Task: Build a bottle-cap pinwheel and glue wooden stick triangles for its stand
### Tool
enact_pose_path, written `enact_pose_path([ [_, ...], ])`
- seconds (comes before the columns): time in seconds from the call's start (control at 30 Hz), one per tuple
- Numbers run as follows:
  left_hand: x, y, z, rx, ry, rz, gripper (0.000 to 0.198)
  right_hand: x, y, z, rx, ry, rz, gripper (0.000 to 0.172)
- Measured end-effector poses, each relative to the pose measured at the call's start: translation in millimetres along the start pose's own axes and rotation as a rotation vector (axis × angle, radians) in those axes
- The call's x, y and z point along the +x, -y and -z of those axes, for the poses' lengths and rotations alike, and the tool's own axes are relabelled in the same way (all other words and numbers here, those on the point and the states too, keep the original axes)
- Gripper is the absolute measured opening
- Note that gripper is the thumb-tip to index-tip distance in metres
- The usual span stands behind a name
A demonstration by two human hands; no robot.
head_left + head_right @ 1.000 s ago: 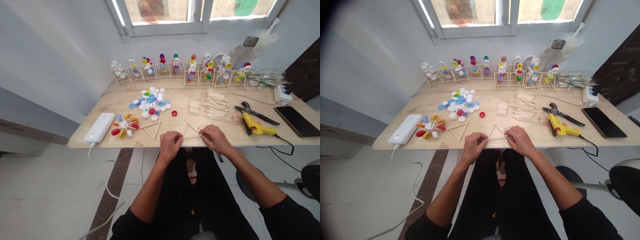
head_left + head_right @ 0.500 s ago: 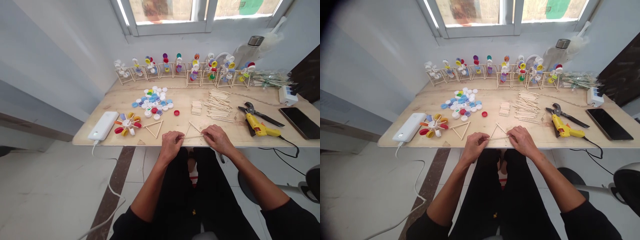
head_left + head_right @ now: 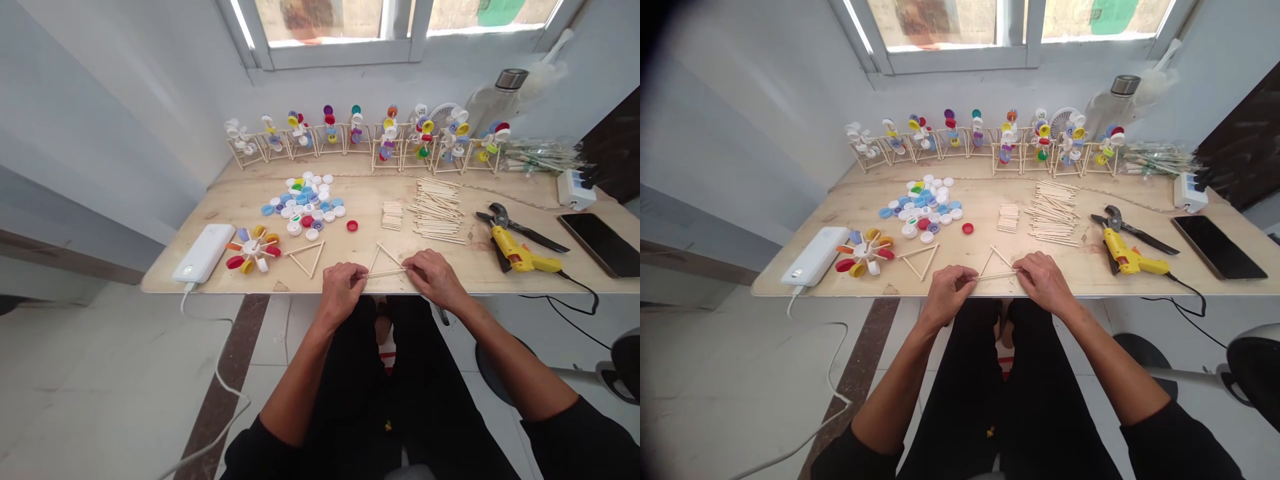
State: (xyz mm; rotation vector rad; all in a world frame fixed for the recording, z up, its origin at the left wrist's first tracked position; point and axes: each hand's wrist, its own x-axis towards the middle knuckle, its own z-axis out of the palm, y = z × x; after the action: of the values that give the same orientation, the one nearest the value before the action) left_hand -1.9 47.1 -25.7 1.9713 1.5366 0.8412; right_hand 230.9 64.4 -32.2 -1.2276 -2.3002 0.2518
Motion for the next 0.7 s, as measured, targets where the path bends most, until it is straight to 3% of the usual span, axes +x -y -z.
enact_pose_path([
  [0.7,1.1,2.1,1.5,-0.041,0.016,0.007,0.012,0.1,-0.6,-1.5,-0.002,-0.026,-0.006,0.013],
])
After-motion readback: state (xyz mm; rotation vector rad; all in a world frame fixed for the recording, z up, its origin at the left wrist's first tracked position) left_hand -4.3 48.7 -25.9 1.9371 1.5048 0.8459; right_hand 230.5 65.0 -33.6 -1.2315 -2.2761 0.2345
